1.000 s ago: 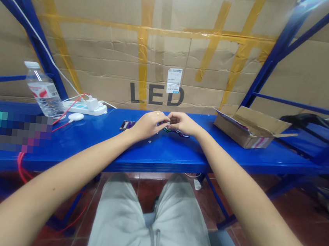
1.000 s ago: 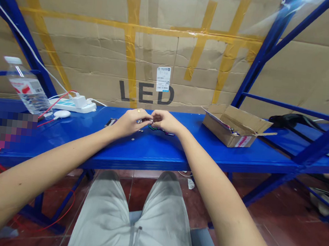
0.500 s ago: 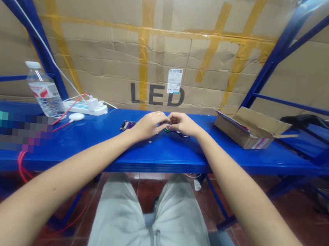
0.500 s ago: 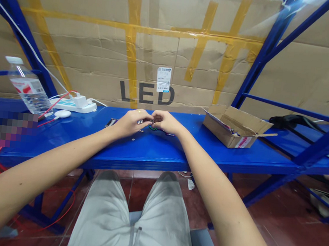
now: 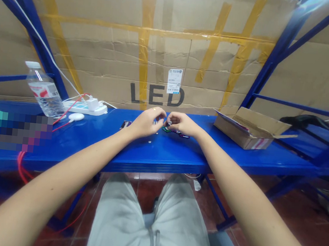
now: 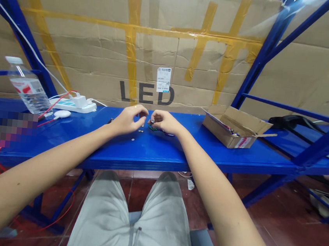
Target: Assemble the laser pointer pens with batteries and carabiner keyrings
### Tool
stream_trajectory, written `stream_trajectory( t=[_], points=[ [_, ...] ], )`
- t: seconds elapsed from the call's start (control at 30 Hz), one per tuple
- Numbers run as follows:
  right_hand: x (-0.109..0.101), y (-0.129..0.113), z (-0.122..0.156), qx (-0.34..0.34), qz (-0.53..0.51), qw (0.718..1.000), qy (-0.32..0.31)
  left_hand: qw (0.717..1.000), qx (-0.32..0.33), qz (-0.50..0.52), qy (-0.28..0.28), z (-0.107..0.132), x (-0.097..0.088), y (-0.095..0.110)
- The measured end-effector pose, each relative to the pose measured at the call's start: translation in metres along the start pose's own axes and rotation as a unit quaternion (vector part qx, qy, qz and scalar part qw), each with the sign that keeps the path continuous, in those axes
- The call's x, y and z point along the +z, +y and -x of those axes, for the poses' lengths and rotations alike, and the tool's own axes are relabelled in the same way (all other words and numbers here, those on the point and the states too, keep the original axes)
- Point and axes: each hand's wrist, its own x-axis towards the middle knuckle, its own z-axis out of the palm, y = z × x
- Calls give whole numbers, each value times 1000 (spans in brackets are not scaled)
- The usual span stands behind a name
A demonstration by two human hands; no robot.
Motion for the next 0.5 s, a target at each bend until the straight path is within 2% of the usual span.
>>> stream_trajectory(
  t=[0.1, 0.33, 0.5],
  points=[
    [0, -1, 1, 16, -6, 1000, -1, 999, -11, -24, -32, -1, -7, -10],
    [-2, -9, 5, 47, 26, 998, -43, 971, -27, -80, -222, 4, -11, -24],
    [-3, -13, 6, 58, 94, 989, -100, 951, -43, -102, -288, 6, -10, -25]
  ],
)
